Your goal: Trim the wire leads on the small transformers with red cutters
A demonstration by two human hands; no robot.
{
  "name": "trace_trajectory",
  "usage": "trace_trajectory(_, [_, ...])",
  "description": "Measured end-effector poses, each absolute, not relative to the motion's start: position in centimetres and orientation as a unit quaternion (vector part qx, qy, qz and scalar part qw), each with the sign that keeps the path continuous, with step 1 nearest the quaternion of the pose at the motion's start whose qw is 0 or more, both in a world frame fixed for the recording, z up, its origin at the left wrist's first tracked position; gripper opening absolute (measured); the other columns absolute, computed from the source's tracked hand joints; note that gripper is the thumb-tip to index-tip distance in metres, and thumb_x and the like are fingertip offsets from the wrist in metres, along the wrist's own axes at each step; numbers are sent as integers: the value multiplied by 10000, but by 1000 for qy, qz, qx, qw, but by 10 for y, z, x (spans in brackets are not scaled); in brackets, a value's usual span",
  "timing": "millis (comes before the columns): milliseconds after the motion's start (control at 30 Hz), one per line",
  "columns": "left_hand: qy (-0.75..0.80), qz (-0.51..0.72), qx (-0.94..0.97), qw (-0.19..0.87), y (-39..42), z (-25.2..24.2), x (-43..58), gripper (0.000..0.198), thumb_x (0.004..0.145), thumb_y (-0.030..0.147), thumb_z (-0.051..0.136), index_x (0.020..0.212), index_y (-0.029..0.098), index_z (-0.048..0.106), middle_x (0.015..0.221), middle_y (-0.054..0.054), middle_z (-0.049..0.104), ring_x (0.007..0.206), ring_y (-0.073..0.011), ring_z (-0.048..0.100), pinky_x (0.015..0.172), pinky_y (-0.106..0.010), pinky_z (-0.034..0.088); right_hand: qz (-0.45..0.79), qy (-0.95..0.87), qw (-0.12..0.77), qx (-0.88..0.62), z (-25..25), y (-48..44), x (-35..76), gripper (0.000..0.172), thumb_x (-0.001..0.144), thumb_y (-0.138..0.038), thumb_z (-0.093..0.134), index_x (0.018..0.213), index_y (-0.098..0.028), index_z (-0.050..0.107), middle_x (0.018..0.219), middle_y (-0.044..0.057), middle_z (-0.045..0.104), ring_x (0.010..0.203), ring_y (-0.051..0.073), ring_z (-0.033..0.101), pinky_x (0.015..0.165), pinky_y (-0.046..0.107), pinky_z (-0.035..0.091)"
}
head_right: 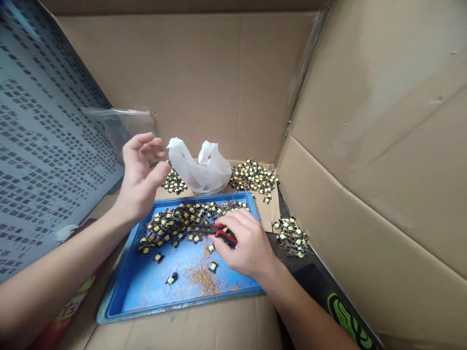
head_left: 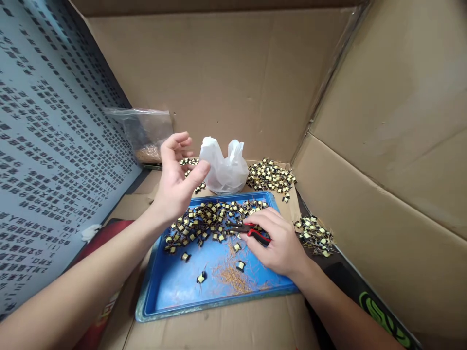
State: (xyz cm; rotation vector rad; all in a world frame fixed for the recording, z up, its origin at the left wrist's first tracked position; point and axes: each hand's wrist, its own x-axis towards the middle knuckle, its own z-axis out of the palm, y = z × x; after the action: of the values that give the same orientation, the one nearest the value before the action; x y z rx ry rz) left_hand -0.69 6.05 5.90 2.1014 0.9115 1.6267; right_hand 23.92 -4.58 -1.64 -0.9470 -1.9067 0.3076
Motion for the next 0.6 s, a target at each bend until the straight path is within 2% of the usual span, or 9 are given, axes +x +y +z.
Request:
trace_trajectory(33, [329, 555, 750, 146, 61, 60, -7, 672, 921, 535, 770, 1466, 315, 445, 1410, -116, 548, 1221, -271, 591, 948, -396, 565, 125, -782, 473, -386, -16, -46, 239, 130, 923, -209, 737, 1049, -203, 708, 983, 81, 759, 917, 252, 675, 857, 441, 564])
trace_trajectory(100, [359, 506, 772, 137, 60, 61, -7, 702, 905, 462, 793, 1494, 277, 459, 1271, -101, 646, 1100, -256, 643, 899, -387, 556, 126, -786, 467, -384, -15, -46, 239, 130, 911, -194, 727, 1039, -211, 705, 980, 77, 756, 920, 254, 671, 856, 442, 562])
trace_trajectory(167, [390, 441, 798, 129, 55, 61, -8, 521, 933, 386, 734, 1402, 236, 564, 1042, -50, 710, 905, -218, 662, 814, -360, 535, 129, -788, 465, -383, -15, -46, 238, 139, 902, -188, 723, 1037, -213, 704, 979, 75, 752, 918, 254, 666, 851, 441, 560])
trace_trajectory(233, [386, 411, 821, 87, 48, 57, -9, 232, 919, 317, 683, 1131, 220, 682, 938, -27, 718, 827, -206, 646, 772, -348, 503, 129, -787, 466, -383, -15, -46, 238, 144, 903, -195, 728, 1043, -216, 700, 978, 73, 751, 914, 252, 663, 848, 439, 559])
trace_trajectory(300, [336, 407, 849, 41, 42, 52, -11, 82, 866, 266, 673, 935, 224, 682, 829, -14, 688, 754, -200, 607, 723, -341, 470, 128, -786, 467, -384, -15, -45, 238, 147, 908, -202, 733, 1050, -219, 696, 982, 71, 753, 914, 249, 663, 849, 436, 557])
trace_trajectory(467, [271, 421, 865, 23, 36, 35, -19, 116, 788, 172, 686, 846, 234, 606, 699, 18, 611, 607, -159, 548, 582, -290, 431, 137, -791, 453, -387, -15, -45, 238, 173, 899, -181, 740, 1059, -220, 687, 989, 69, 747, 913, 245, 661, 858, 439, 549])
trace_trajectory(600, [316, 476, 821, 25, 33, 29, -23, 126, 833, 195, 712, 869, 229, 596, 717, 33, 639, 558, -122, 544, 543, -258, 424, 142, -797, 441, -388, -15, -45, 238, 164, 906, -171, 728, 1055, -223, 684, 976, 65, 742, 899, 242, 659, 843, 439, 546])
